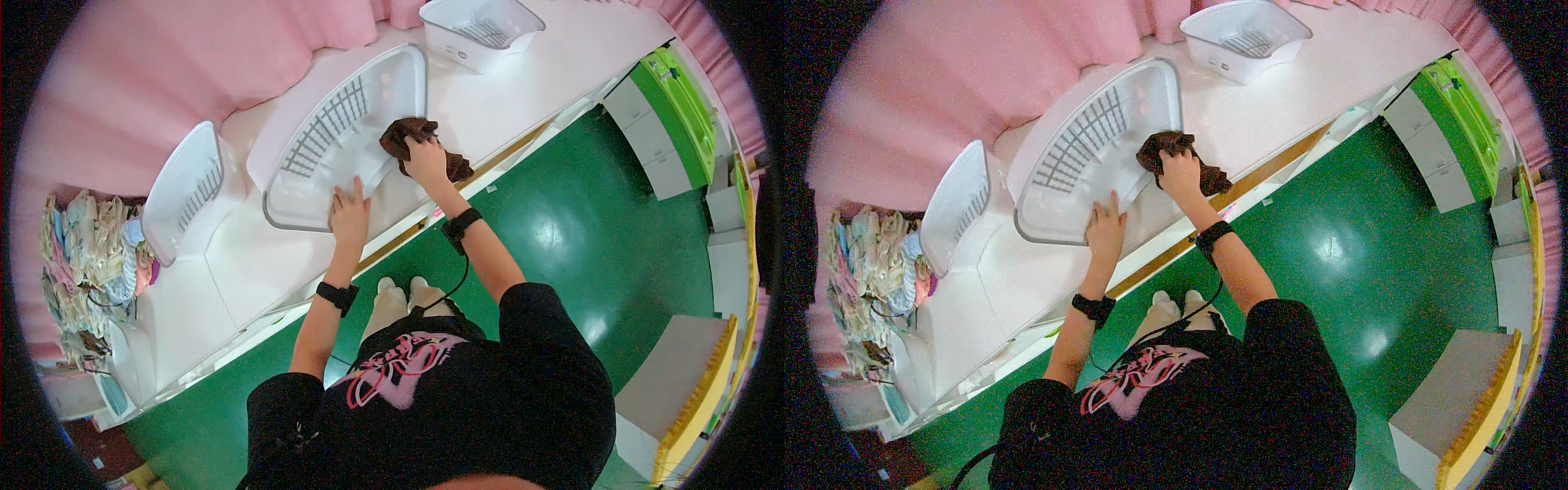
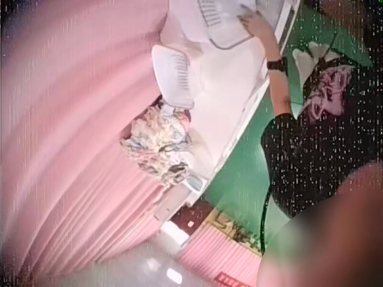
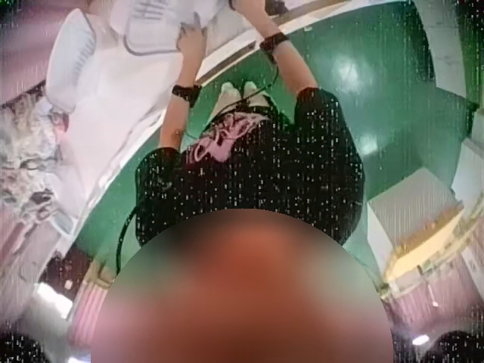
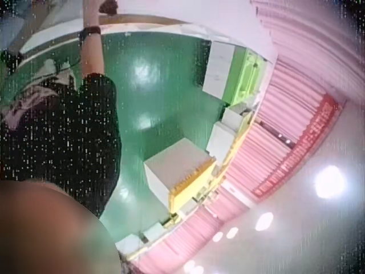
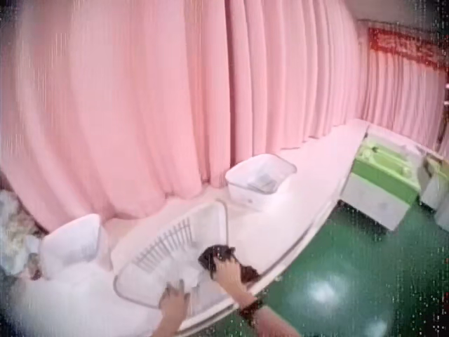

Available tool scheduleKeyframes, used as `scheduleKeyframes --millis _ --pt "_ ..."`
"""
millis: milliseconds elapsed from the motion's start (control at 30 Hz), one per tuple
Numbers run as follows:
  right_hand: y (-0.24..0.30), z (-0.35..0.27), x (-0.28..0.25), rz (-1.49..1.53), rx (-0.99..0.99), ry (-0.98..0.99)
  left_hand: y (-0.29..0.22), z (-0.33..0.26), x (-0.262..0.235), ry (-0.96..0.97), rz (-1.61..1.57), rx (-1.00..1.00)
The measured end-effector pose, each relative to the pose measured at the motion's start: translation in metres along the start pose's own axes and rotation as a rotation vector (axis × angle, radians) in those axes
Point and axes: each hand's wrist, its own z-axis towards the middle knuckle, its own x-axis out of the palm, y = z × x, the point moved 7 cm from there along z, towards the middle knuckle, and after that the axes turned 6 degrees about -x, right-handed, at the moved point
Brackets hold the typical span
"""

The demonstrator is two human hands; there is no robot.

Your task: Wiping and cleaning white plastic storage bins with a damp cloth.

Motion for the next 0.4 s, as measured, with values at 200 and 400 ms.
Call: scheduleKeyframes --millis 200,400 --pt "-0.028 -0.047 -0.011 0.372 -0.138 0.244 0.002 -0.001 -0.003 -0.024 0.049 0.004" --pt "-0.169 -0.184 -0.004 0.815 0.616 0.056 -0.001 -0.003 -0.010 -0.069 -0.001 -0.007"
